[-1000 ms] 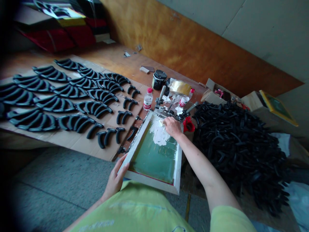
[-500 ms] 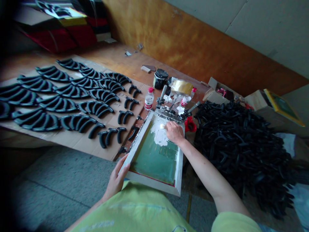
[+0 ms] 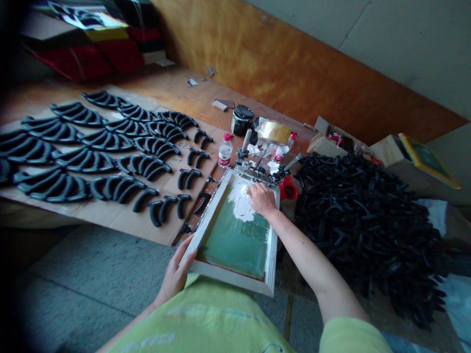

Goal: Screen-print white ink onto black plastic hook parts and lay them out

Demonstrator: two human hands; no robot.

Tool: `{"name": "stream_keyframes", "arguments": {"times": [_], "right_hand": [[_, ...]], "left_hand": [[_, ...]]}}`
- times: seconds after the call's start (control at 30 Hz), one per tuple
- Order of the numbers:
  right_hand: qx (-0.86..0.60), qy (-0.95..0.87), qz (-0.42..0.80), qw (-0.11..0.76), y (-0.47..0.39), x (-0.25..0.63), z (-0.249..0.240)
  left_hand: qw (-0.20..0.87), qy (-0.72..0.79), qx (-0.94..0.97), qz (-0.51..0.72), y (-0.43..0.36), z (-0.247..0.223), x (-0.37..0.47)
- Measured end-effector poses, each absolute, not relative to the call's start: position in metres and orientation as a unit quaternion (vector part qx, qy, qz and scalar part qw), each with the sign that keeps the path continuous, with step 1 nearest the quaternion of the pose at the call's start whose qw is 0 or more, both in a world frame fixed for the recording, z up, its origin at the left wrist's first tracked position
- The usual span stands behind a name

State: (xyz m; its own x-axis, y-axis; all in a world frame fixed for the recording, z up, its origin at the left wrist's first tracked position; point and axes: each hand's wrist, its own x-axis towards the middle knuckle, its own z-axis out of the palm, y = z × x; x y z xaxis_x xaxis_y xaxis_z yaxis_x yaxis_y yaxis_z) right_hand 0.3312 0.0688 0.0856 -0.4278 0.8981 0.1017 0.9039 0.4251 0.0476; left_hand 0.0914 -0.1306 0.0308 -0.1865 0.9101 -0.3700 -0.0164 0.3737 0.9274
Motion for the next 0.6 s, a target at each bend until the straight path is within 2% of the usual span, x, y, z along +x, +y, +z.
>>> {"name": "stream_keyframes", "arguments": {"times": [0.2, 0.37, 0.6], "right_hand": [[-0.504, -0.863, -0.022, 0.03, 0.069, 0.33, 0.083], [-0.535, -0.844, -0.038, 0.026, 0.071, 0.334, 0.087], [-0.495, -0.867, -0.049, 0.035, 0.056, 0.325, 0.085]], "left_hand": [[0.525, 0.637, 0.351, 0.443, -0.131, 0.027, 0.092], [0.528, 0.637, 0.352, 0.438, -0.131, 0.027, 0.092], [0.531, 0.637, 0.355, 0.431, -0.132, 0.026, 0.091]]}}
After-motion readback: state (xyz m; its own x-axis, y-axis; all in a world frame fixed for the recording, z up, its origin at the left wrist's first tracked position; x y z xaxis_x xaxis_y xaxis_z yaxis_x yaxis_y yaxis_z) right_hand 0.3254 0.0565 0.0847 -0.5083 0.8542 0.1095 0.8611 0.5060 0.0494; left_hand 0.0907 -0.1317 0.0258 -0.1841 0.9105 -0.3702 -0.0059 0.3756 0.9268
